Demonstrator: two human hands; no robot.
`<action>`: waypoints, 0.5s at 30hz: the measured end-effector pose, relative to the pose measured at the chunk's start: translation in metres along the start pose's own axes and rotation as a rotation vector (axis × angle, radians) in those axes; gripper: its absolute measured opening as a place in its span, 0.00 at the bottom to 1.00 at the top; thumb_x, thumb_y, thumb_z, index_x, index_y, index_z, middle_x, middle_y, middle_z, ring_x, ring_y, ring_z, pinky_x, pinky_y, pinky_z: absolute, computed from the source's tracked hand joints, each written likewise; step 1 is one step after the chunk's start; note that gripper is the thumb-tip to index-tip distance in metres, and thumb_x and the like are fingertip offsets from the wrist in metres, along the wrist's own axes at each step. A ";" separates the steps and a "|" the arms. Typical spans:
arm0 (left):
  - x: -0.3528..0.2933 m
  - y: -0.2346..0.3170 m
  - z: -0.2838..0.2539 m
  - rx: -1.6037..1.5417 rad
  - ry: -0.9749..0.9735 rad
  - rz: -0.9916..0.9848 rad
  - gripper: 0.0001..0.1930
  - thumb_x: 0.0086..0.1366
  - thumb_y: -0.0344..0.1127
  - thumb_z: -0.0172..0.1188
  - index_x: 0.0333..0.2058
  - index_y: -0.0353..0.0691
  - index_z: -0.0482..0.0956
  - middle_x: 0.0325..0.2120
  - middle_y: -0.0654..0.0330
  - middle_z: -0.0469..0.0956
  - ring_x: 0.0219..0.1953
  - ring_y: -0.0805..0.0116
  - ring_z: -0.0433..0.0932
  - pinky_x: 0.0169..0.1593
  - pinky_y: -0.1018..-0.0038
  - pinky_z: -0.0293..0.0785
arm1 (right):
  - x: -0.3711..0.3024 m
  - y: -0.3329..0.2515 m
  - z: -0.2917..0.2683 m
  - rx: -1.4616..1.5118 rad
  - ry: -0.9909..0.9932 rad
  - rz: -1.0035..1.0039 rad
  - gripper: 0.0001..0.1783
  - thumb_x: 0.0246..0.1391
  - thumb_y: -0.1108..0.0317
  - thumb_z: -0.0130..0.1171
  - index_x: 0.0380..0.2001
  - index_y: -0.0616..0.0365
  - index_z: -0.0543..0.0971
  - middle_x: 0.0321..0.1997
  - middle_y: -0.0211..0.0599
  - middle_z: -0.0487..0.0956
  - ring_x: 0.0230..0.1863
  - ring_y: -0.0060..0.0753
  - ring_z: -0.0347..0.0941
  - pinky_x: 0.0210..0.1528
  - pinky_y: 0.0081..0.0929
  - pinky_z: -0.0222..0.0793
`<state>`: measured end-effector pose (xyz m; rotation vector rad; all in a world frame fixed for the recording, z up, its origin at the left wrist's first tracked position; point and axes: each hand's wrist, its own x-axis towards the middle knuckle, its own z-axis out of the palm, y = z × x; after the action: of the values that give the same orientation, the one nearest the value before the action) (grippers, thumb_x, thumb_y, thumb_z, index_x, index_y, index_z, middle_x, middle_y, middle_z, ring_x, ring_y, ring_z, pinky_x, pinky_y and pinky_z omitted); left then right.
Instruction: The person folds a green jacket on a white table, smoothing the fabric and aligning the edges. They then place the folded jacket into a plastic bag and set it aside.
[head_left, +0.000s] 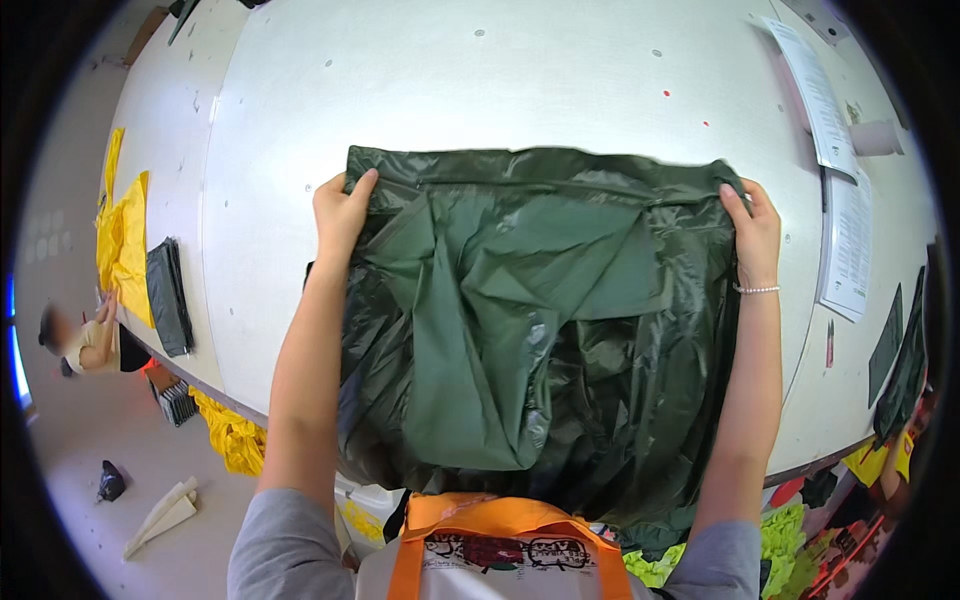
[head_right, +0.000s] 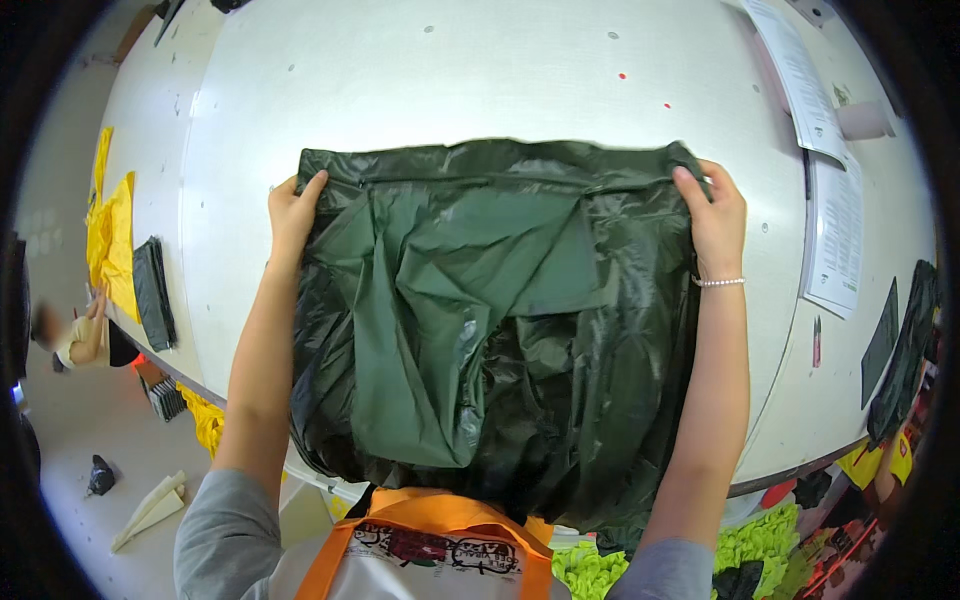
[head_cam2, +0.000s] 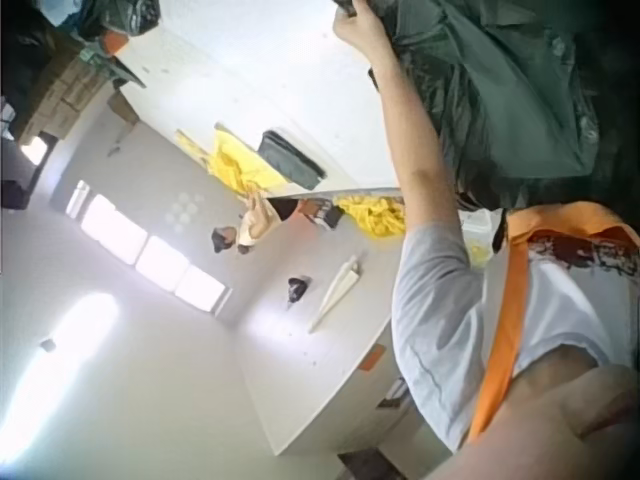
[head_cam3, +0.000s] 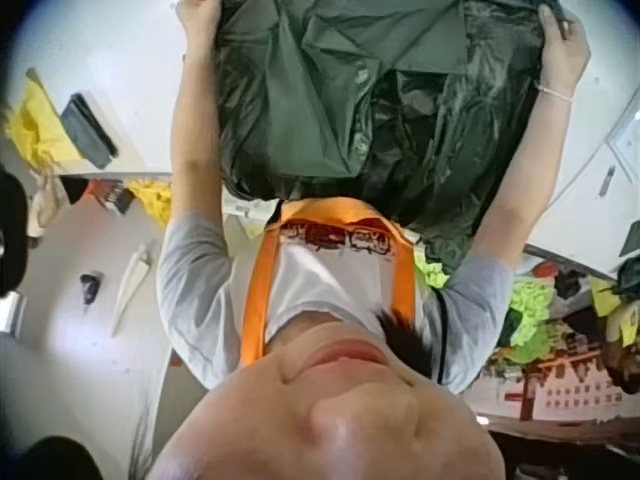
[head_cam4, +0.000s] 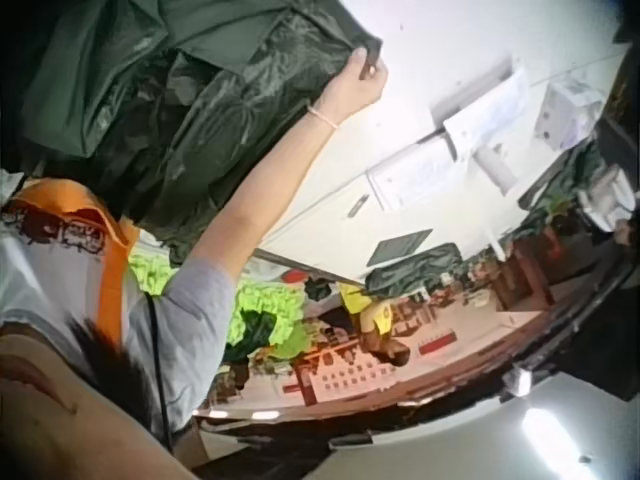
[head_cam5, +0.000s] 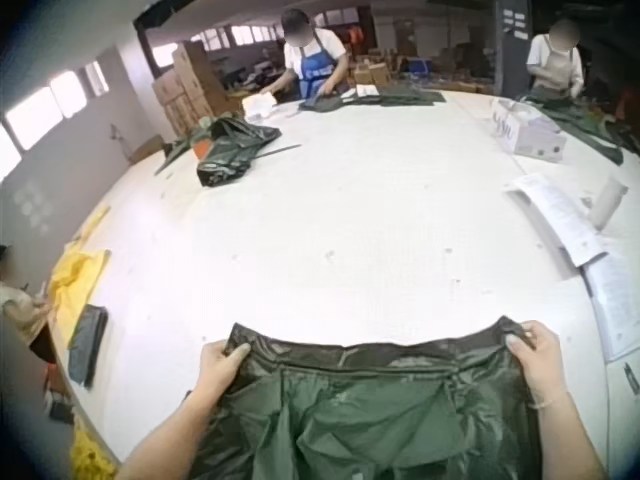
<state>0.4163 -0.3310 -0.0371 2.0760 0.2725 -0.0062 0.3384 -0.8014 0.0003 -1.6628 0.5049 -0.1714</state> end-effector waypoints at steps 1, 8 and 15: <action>0.000 -0.005 0.002 0.280 0.024 0.089 0.16 0.56 0.43 0.63 0.22 0.33 0.79 0.15 0.55 0.76 0.18 0.65 0.74 0.26 0.71 0.70 | 0.006 0.027 -0.012 -0.144 0.058 -0.062 0.08 0.55 0.70 0.59 0.34 0.63 0.76 0.30 0.30 0.79 0.30 0.18 0.72 0.34 0.19 0.69; -0.007 0.015 0.013 0.608 0.090 0.320 0.21 0.54 0.51 0.64 0.37 0.38 0.78 0.29 0.51 0.78 0.35 0.52 0.77 0.38 0.62 0.72 | -0.023 0.014 -0.003 -1.290 0.347 -0.565 0.20 0.52 0.64 0.61 0.46 0.60 0.69 0.47 0.48 0.72 0.45 0.48 0.72 0.45 0.34 0.68; -0.170 0.075 -0.098 0.622 -0.825 -0.027 0.17 0.52 0.50 0.63 0.25 0.40 0.83 0.21 0.54 0.80 0.27 0.56 0.79 0.33 0.64 0.74 | -0.238 -0.037 0.041 -0.572 -0.479 0.184 0.08 0.56 0.74 0.52 0.34 0.66 0.79 0.28 0.39 0.81 0.25 0.27 0.77 0.31 0.29 0.75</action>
<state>0.2547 -0.3148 0.0963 2.4637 -0.2450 -1.0505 0.1511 -0.6611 0.0716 -2.1098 0.3505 0.5441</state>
